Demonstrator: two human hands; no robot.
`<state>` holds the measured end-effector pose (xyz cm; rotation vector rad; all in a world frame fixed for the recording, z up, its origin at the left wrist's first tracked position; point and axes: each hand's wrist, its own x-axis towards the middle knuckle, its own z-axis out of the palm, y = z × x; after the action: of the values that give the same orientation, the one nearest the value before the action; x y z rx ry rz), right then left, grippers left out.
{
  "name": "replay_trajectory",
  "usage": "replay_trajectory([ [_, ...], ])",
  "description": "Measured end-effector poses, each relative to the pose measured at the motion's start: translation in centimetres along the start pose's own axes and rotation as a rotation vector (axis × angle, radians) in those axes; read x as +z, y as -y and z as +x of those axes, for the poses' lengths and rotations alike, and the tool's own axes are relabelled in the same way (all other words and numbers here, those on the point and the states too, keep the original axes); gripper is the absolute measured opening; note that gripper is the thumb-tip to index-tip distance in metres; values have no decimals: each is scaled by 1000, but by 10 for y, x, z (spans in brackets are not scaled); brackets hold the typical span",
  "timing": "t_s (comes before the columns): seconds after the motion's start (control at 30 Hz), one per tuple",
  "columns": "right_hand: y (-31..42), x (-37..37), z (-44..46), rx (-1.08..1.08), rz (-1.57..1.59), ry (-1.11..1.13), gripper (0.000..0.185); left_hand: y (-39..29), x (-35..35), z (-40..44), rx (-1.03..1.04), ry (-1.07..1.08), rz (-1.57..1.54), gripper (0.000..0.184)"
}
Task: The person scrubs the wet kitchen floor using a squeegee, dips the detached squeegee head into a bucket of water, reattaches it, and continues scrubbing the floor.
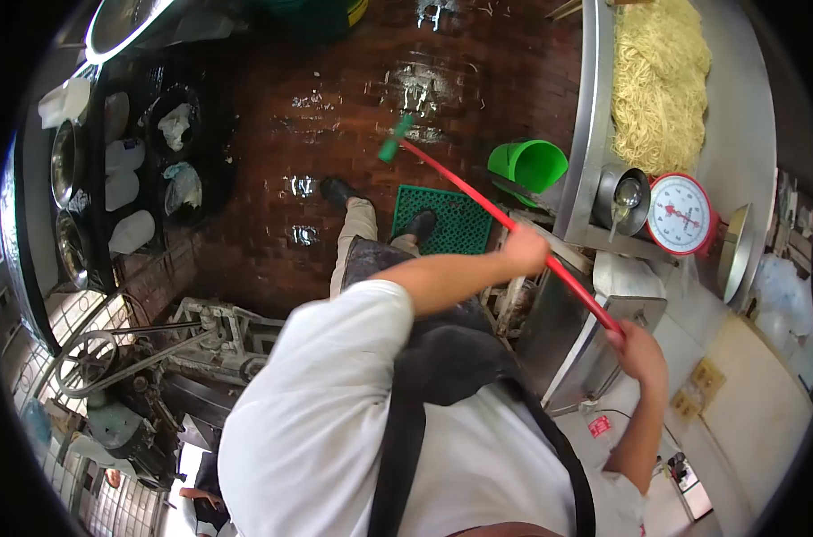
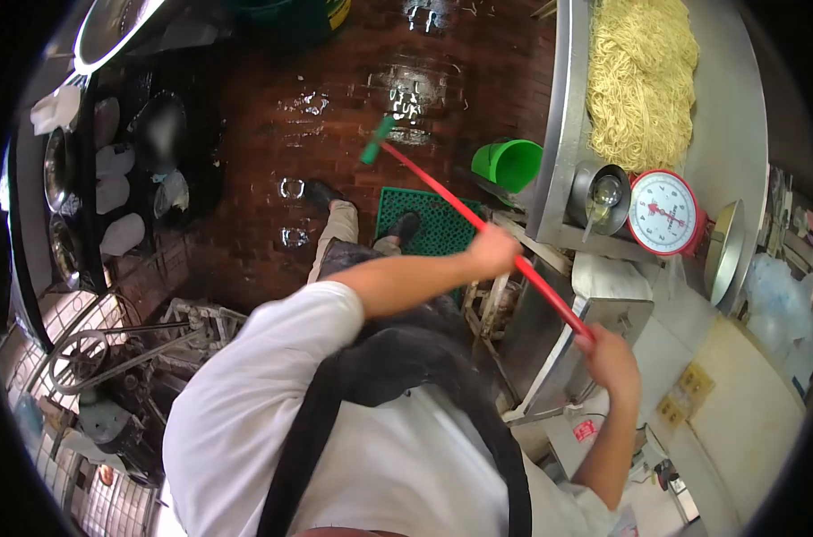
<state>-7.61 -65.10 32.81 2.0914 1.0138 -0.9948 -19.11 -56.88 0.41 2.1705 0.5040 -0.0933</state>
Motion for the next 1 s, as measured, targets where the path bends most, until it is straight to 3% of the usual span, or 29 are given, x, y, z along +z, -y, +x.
replay_trajectory([
  [0.07, -6, -5, -13, 38, -43, 4, 32, -38, 33, 6, 65, -50, -190, 15],
  [0.2, 15, 1, 8, -6, -58, -21, 30, -11, 18, -4, -39, 118, -67, 14],
  [0.27, 54, 12, 38, -60, 51, 18, 30, 47, 8, -21, -140, 129, 152, 18],
  [0.3, 78, 24, 63, -96, 141, 59, 30, 92, 7, -44, -102, -103, 150, 25],
  [0.33, 87, 71, 107, -306, 102, -50, 33, 140, -2, -64, -146, -87, 233, 33],
  [0.37, 140, 77, 119, -338, 269, -33, 32, 176, -33, -89, -234, -64, 386, 32],
  [0.4, 183, 104, 154, -417, 196, -67, 30, 241, -33, -113, -200, -226, 376, 31],
  [0.43, 230, 98, 157, -447, 168, -136, 28, 283, -46, -122, -511, -51, 591, 25],
  [0.5, 284, 112, 198, -586, 129, -163, 29, 323, -82, -146, -565, -246, 781, 26],
  [0.53, 279, 95, 191, -569, 164, -170, 30, 324, -116, -144, -520, -321, 848, 27],
  [0.6, 227, 59, 164, -528, 213, -184, 32, 268, -128, -107, -428, -86, 691, 18],
  [0.67, 156, 45, 139, -289, 391, -36, 35, 220, -96, -65, -160, -198, 462, 16],
  [0.73, 89, 31, 93, -234, 300, -154, 36, 139, -69, -36, 65, -390, 97, 13],
  [0.77, 67, 21, 66, -225, 269, -201, 37, 104, -58, -19, 110, -236, 49, 19],
  [0.87, 51, -8, 35, -76, 204, -122, 37, 34, -57, 9, 72, 70, -106, 19],
  [0.97, 74, -29, 51, -147, 229, -136, 37, 59, -85, 29, -5, 215, -28, 18],
  [1.0, 96, -46, 62, -155, 189, -128, 37, 84, -98, 22, 27, 109, -16, 19],
])
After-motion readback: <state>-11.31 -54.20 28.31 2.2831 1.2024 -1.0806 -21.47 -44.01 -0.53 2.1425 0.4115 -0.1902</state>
